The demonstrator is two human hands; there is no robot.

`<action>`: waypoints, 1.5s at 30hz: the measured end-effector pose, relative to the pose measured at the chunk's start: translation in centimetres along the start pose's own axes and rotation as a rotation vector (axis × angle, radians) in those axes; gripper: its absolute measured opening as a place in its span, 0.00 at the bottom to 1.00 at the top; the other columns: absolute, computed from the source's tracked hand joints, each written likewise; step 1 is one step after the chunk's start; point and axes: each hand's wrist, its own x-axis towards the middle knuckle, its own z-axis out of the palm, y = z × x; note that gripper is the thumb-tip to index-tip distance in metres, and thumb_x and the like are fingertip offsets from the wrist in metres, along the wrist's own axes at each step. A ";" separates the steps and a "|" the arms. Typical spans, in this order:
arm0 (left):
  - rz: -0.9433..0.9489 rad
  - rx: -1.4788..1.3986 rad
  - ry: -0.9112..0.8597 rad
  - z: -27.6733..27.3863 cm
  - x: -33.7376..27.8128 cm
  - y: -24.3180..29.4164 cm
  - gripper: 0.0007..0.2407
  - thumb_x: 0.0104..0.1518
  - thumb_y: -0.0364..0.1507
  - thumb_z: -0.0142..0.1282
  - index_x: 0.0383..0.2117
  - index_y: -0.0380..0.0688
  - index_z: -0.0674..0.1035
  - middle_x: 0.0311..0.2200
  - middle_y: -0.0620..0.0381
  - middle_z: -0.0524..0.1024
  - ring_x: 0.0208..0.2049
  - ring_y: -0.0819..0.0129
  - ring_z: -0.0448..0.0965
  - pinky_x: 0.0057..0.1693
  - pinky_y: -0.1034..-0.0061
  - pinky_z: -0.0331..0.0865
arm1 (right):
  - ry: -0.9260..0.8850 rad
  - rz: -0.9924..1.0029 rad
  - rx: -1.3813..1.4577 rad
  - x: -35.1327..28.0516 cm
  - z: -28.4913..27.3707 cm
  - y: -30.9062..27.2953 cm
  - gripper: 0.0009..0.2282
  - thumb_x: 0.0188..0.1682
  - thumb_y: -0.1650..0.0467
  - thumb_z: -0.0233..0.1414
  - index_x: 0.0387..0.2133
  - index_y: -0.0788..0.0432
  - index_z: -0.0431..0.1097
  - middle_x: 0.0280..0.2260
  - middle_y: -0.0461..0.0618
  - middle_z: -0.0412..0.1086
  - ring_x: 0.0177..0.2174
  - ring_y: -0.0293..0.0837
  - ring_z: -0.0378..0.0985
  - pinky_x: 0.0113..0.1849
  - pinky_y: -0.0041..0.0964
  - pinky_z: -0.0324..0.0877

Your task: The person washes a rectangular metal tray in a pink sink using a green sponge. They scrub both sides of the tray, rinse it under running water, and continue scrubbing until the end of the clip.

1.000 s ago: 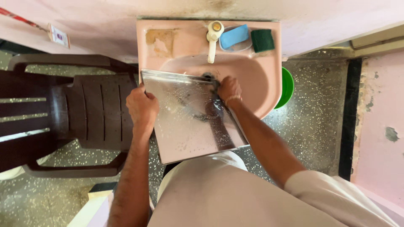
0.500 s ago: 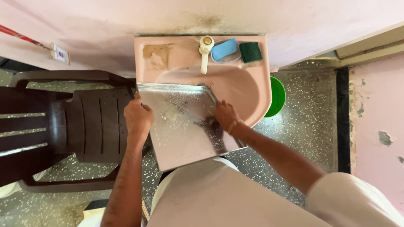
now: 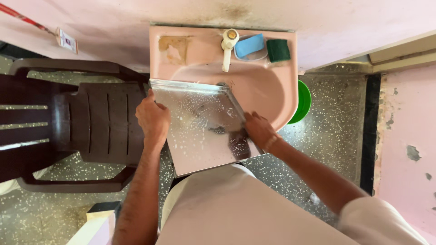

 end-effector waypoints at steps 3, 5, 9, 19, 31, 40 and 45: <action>0.033 0.010 -0.006 0.1 -0.2 -0.3 0.21 0.56 0.19 0.52 0.59 0.30 0.72 0.35 0.35 0.80 0.39 0.40 0.81 0.45 0.54 0.74 | -0.053 -0.008 0.064 -1.3 -0.6 0.9 0.03 0.44 0.76 0.58 0.30 0.61 0.78 0.45 0.57 0.67 0.45 0.53 0.73 0.46 0.44 0.74; 0.075 0.042 0.004 0.3 0.2 -0.4 0.21 0.56 0.19 0.53 0.59 0.28 0.72 0.36 0.34 0.80 0.39 0.39 0.81 0.45 0.54 0.74 | 0.018 -0.029 0.067 1.3 0.2 2.0 0.02 0.44 0.78 0.58 0.29 0.64 0.77 0.46 0.62 0.65 0.43 0.55 0.73 0.44 0.44 0.75; -0.011 -0.018 -0.062 0.6 0.6 -0.1 0.22 0.55 0.18 0.51 0.60 0.30 0.70 0.37 0.35 0.79 0.38 0.42 0.82 0.43 0.55 0.75 | 0.095 0.064 0.180 9.7 3.3 2.6 0.02 0.41 0.77 0.59 0.26 0.65 0.76 0.45 0.64 0.66 0.46 0.59 0.73 0.45 0.47 0.74; 0.023 0.002 0.044 1.1 0.6 0.3 0.19 0.55 0.19 0.55 0.56 0.31 0.74 0.38 0.35 0.80 0.41 0.40 0.81 0.45 0.53 0.74 | -0.057 0.159 0.397 1.9 0.8 4.3 0.04 0.50 0.75 0.55 0.29 0.67 0.70 0.29 0.61 0.71 0.33 0.59 0.78 0.38 0.53 0.73; 0.029 0.034 0.104 1.5 0.5 0.2 0.24 0.52 0.18 0.54 0.59 0.29 0.71 0.33 0.35 0.79 0.37 0.38 0.80 0.44 0.50 0.72 | 0.314 0.207 0.452 18.6 11.3 8.7 0.05 0.41 0.75 0.59 0.18 0.63 0.74 0.25 0.58 0.74 0.29 0.52 0.80 0.36 0.46 0.76; 0.030 -0.050 0.069 1.0 0.1 0.5 0.27 0.51 0.15 0.53 0.62 0.32 0.70 0.31 0.37 0.79 0.34 0.44 0.82 0.40 0.54 0.73 | -0.160 0.181 0.324 4.5 3.7 6.5 0.12 0.53 0.71 0.54 0.22 0.64 0.76 0.25 0.62 0.73 0.29 0.56 0.81 0.39 0.47 0.75; 0.022 -0.018 0.023 0.3 -0.4 0.7 0.28 0.49 0.14 0.54 0.63 0.35 0.69 0.29 0.39 0.79 0.32 0.44 0.82 0.40 0.54 0.72 | -0.222 0.075 0.380 0.2 -0.1 6.5 0.02 0.38 0.74 0.60 0.23 0.60 0.80 0.27 0.59 0.77 0.29 0.52 0.82 0.38 0.45 0.77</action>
